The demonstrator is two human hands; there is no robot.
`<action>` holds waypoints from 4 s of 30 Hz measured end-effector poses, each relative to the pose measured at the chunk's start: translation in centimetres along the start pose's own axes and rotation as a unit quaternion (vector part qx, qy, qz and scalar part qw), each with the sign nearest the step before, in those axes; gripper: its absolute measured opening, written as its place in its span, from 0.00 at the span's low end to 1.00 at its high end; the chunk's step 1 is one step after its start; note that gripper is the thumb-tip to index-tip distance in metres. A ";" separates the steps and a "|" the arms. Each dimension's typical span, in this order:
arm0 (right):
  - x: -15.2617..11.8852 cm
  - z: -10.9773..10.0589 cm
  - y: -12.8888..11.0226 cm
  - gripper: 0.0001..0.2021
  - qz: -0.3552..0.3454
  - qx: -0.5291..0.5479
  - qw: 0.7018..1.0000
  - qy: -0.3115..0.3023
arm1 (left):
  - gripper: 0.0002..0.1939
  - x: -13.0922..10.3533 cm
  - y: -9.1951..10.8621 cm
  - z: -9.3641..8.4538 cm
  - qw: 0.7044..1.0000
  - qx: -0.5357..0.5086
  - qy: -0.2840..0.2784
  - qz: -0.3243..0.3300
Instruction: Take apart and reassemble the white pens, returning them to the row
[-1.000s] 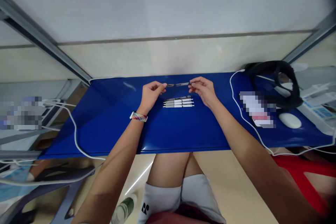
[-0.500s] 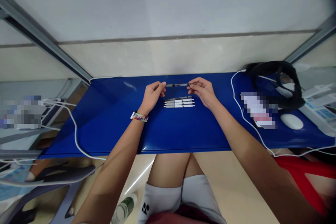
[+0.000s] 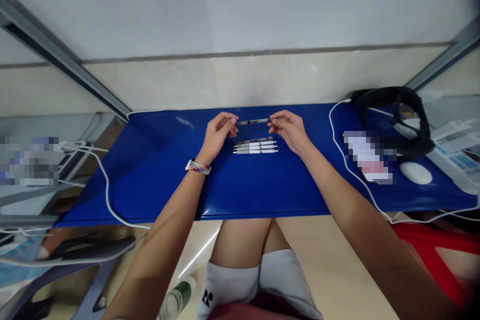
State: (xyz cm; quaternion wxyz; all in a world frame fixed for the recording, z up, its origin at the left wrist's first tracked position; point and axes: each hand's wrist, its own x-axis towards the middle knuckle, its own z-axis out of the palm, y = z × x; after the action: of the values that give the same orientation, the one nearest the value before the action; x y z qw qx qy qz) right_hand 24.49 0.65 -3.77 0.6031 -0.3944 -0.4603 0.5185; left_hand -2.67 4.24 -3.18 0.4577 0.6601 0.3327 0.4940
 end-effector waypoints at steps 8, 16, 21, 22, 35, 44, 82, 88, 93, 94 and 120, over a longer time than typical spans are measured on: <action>-0.1 0.2 0.0 0.14 0.001 -0.004 1.000 0.005 | 0.16 0.1 0.1 0.2 1.000 0.012 0.016 0.012; -0.1 0.1 0.0 0.13 0.002 -0.009 1.000 0.008 | 0.14 -0.2 0.7 0.4 1.000 -0.002 0.004 0.000; -0.2 0.2 0.0 0.12 0.001 -0.004 1.000 0.003 | 0.14 -0.4 0.8 0.6 0.999 -0.020 -0.015 -0.026; -0.2 0.3 0.0 0.12 0.002 -0.005 1.000 0.002 | 0.15 -0.3 0.8 0.6 0.999 -0.022 -0.010 -0.025; -0.3 0.4 -0.2 0.10 0.019 -0.010 1.000 -0.009 | 0.17 -0.3 0.7 0.7 1.000 -0.007 0.022 0.010; -0.5 0.8 -1.4 0.19 0.099 0.103 0.987 -0.073 | 0.18 -0.2 0.7 1.1 0.999 -0.020 0.036 0.016; -0.4 1.2 -1.0 0.06 0.120 0.277 0.953 -0.002 | 0.15 -0.6 1.0 2.8 0.988 -0.141 0.049 -0.044; -0.6 1.4 -1.1 0.06 0.125 0.289 0.949 -0.003 | 0.16 -0.4 0.8 2.5 0.989 -0.130 0.053 -0.044; -0.5 1.4 -1.1 0.07 0.118 0.262 0.958 0.002 | 0.16 -0.4 0.8 2.6 0.989 -0.129 0.055 -0.042; -0.5 1.4 -1.0 0.06 0.116 0.252 0.961 0.005 | 0.15 -0.5 0.8 2.6 0.989 -0.129 0.052 -0.041; -0.9 1.3 -1.8 0.11 0.099 0.208 0.973 -0.015 | 0.16 -0.4 0.6 2.5 0.986 -0.155 0.048 -0.049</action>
State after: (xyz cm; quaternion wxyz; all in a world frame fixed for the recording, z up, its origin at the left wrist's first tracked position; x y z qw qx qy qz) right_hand 23.71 -0.51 -1.86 0.6105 -0.2961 -0.3098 0.6661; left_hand -0.45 2.95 -2.97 0.5620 0.5396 0.3056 0.5473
